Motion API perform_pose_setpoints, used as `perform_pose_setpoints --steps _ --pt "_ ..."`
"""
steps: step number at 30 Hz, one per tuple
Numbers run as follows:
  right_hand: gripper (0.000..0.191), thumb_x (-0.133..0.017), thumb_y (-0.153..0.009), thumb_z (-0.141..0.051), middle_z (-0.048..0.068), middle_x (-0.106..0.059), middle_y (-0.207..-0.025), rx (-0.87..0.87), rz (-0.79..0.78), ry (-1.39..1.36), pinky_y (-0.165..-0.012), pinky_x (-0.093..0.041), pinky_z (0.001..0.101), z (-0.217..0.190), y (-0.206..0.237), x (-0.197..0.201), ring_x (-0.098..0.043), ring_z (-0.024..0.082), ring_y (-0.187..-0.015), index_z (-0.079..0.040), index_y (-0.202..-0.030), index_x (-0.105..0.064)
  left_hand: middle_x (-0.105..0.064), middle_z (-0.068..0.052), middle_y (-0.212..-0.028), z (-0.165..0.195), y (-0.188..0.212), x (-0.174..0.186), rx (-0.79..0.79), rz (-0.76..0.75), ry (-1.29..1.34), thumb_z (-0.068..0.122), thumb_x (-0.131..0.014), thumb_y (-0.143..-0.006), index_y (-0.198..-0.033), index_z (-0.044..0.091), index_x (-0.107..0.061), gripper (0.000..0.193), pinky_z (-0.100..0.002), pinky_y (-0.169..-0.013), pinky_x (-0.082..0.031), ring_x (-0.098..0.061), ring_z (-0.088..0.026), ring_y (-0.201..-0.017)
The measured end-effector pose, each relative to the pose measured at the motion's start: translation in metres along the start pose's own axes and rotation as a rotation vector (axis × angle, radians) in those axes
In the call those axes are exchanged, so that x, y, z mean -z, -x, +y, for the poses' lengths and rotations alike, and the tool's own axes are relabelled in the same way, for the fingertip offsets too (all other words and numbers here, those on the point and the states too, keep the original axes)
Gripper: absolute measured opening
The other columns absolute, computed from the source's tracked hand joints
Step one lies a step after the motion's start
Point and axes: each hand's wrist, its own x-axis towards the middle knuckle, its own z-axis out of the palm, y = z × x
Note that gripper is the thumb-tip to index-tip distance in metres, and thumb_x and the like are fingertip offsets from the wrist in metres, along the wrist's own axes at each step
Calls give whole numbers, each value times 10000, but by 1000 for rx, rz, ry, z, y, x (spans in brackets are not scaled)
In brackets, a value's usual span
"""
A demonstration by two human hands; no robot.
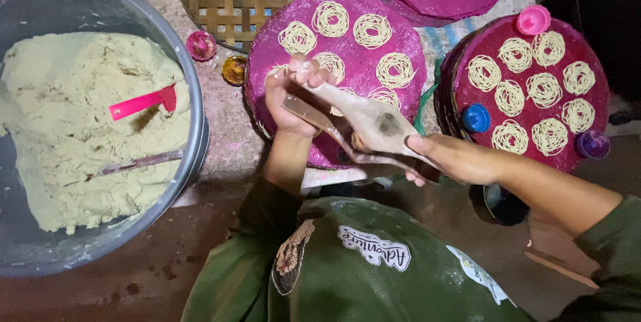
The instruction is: The person uses a manual noodle press to extrude dough into spiral shapes onto a pink mat. They repeatedly load dough into the press, squeeze the handles to form noodles, and scrape excess dough from the tool back into a large metal bowl.
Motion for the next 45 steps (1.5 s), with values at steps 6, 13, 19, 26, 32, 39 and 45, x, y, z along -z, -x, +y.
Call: perform_pose_setpoints --steps 6,13,19,26,32,39,45 --pt "835 -270 -956 -708 92 -690 -740 84 116 252 -652 -517 359 -16 -13 -25 -615 188 -679 -17 -886 -732 -628 -27 -914 21 10 13 -6 -42 18 378 -544 -1052 -1019 127 -575 255 -368 -966 -511 -601 -175 -931" --pt "802 -242 -949 -689 72 -669 -720 2 188 286 -639 -549 360 -28 4 -9 -643 192 -666 -38 -861 -702 -619 -36 -910 -8 -7 10 -60 -42 131 387 -521 -1038 -1015 124 -561 267 -350 -908 -539 -609 -185 -933" --pt "808 -248 -966 -685 84 -680 -690 110 190 252 -639 -523 357 -31 -7 -25 -644 189 -654 -27 -839 -699 -604 -28 -894 24 -7 -3 18 -38 -24 391 -470 -1043 -998 120 -539 283 -392 -963 -533 -599 -179 -916" --pt "716 -323 -978 -627 81 -655 -719 15 234 207 -617 -534 351 -25 6 -10 -639 184 -655 -14 -871 -678 -560 -23 -875 -6 -7 -3 -66 3 6 361 -476 -1041 -998 132 -529 240 -409 -948 -520 -572 -186 -907" --pt "602 -395 -1014 -563 61 -629 -771 200 266 199 -642 -511 311 -23 -6 -4 -600 144 -709 -24 -988 -663 -636 -60 -936 15 -22 -8 57 254 -164 411 -429 -956 -996 80 -557 356 -378 -918 -517 -604 -217 -920" --pt "565 -397 -1012 -544 36 -642 -788 277 193 87 -596 -477 305 -5 -3 3 -618 134 -689 -37 -1018 -647 -559 -41 -703 7 34 23 876 658 -1206 400 -171 -1064 -1395 -23 -480 620 -271 -432 -340 -411 -108 -499" --pt "589 -411 -1033 -566 40 -629 -801 402 364 53 -630 -502 294 27 -29 6 -610 128 -714 -15 -1033 -620 -353 125 -708 8 60 0 882 412 -1562 542 -110 -1124 -1637 -5 -232 760 -206 -439 -401 -421 -80 -445"
